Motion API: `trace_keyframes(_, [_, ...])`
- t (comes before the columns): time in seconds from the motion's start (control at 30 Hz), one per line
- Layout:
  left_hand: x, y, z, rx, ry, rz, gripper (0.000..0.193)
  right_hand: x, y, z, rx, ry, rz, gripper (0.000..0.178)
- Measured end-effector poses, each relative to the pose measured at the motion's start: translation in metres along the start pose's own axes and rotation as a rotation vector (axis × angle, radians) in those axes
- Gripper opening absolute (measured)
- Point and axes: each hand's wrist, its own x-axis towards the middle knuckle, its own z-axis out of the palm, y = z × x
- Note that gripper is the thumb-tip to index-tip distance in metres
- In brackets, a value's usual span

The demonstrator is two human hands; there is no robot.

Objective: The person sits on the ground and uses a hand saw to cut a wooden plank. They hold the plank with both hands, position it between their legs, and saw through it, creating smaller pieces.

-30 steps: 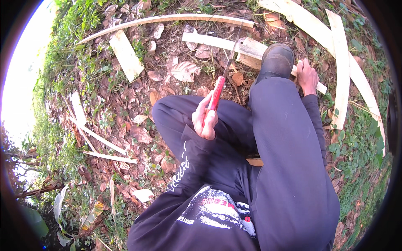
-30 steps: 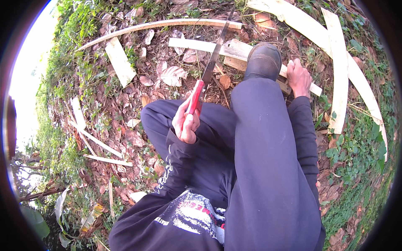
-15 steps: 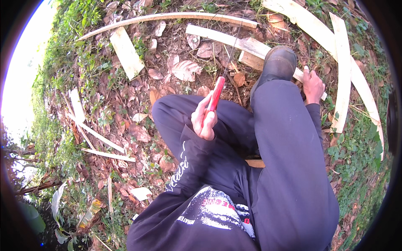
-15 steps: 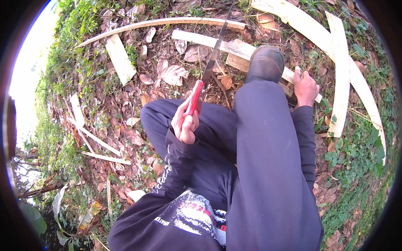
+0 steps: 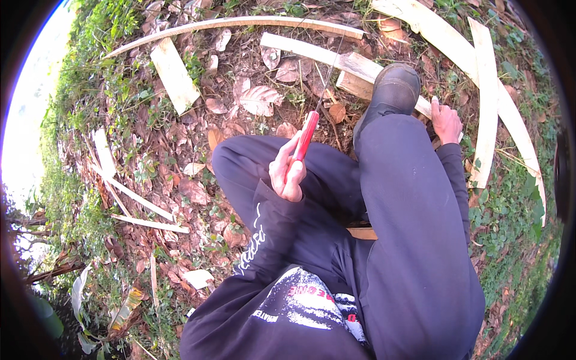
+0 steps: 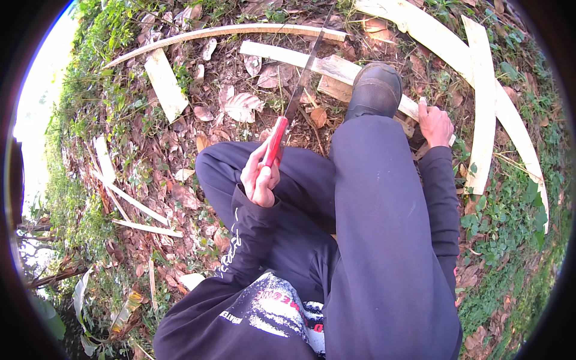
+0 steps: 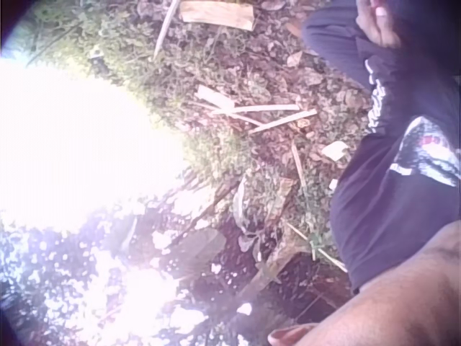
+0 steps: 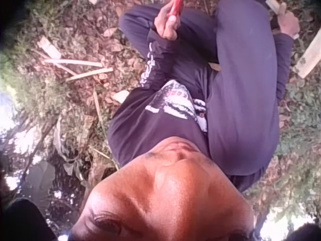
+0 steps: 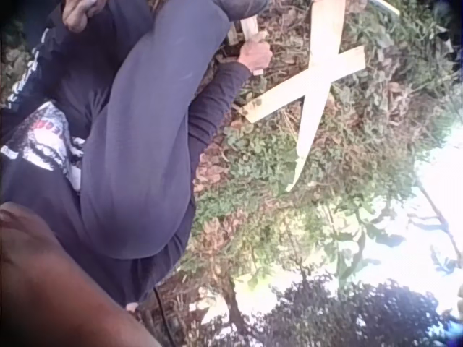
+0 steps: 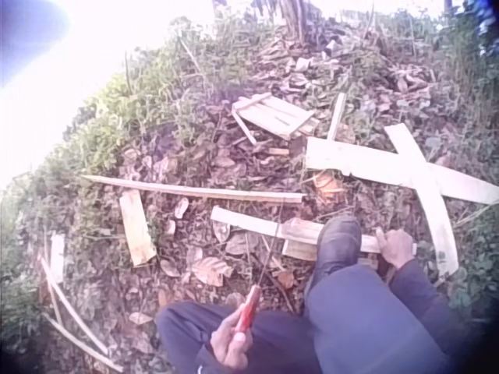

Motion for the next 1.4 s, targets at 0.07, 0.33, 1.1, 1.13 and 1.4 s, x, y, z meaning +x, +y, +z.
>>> trace_keyframes(0.07, [0.0,-0.001,0.001,0.003,-0.017,0.025,0.056,0.001,0.002,0.007,-0.061,0.041,0.0,0.062])
trace_keyframes(0.33, [0.029,0.002,0.016,-0.093,0.026,-0.087,0.051,0.005,0.008,0.017,-0.023,0.098,-0.067,0.062])
trace_keyframes(1.1, [0.02,0.009,-0.001,0.087,-0.073,-0.041,0.048,0.004,0.012,0.013,-0.02,0.046,-0.017,0.063])
trace_keyframes(1.13, [0.041,0.011,0.015,0.141,-0.044,-0.043,0.046,0.005,0.008,0.014,-0.023,0.046,-0.033,0.063])
trace_keyframes(1.4, [0.026,0.003,-0.002,0.085,-0.046,0.002,0.05,0.01,0.012,0.019,-0.032,0.045,-0.028,0.063])
